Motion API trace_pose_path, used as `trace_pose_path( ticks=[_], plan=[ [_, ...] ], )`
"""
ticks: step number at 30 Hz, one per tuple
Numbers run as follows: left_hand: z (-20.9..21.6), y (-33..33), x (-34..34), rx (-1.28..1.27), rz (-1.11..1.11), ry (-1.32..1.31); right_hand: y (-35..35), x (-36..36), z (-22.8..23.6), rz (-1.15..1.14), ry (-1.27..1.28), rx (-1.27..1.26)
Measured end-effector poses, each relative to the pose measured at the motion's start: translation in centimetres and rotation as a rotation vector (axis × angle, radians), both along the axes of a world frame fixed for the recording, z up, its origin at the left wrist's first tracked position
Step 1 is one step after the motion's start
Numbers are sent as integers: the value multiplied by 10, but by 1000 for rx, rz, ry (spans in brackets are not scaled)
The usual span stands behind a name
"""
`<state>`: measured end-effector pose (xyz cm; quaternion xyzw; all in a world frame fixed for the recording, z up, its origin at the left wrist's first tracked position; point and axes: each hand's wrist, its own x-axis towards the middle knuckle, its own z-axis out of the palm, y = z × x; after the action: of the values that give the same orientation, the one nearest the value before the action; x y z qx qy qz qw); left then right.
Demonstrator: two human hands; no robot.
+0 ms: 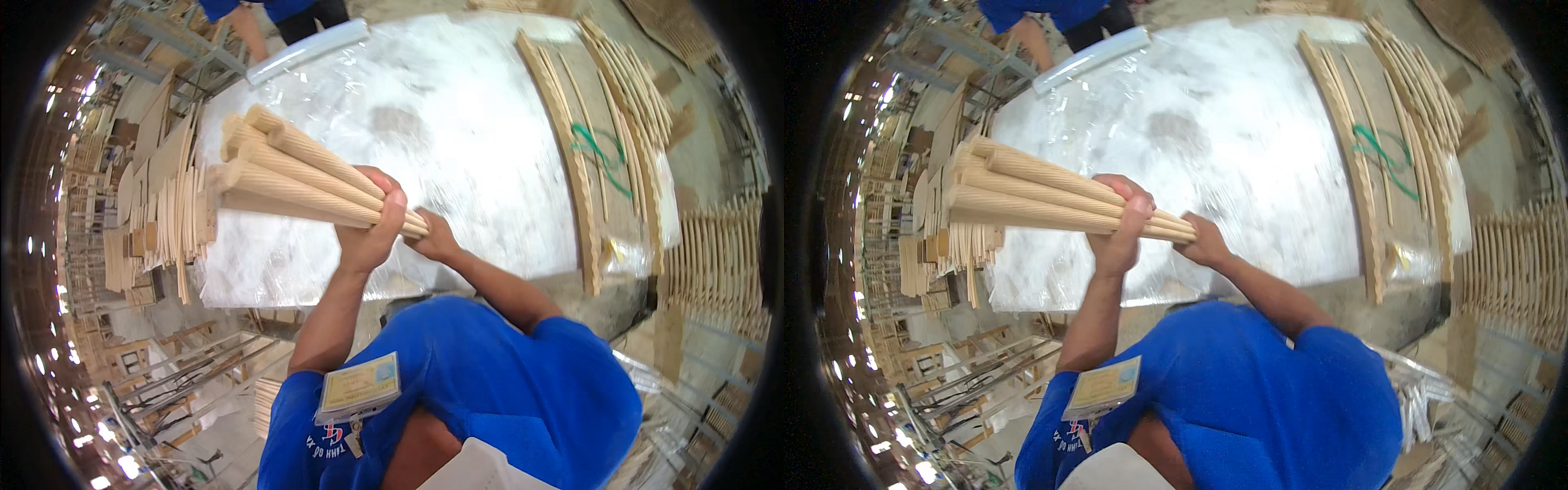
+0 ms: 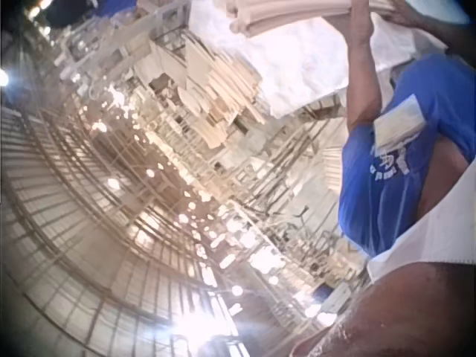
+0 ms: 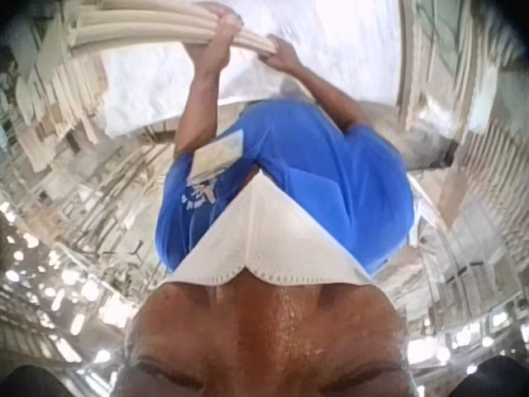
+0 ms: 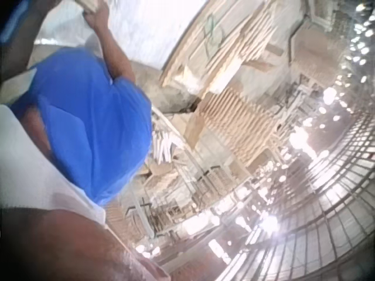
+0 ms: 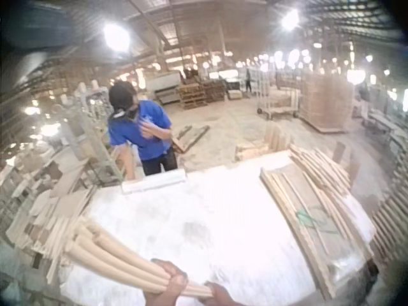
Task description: The person gathers small wooden sticks from a pile on a table and places them onto a sheet of clear plastic wrap. They then roll the plastic wrap around the sticks to bundle them together. The process is repeated multiple times with new sets of sticks.
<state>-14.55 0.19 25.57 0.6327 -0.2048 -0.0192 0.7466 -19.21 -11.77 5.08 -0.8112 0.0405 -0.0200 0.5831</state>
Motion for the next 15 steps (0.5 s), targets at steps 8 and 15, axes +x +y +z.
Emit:
trace_pose_path(
  ticks=[8,15],
  plan=[
    [-87,182,124,-579,245,418,8,43,44,372,205,-510],
    [-193,202,120,706,838,-77,4,77,15,440,571,-886]
  ],
)
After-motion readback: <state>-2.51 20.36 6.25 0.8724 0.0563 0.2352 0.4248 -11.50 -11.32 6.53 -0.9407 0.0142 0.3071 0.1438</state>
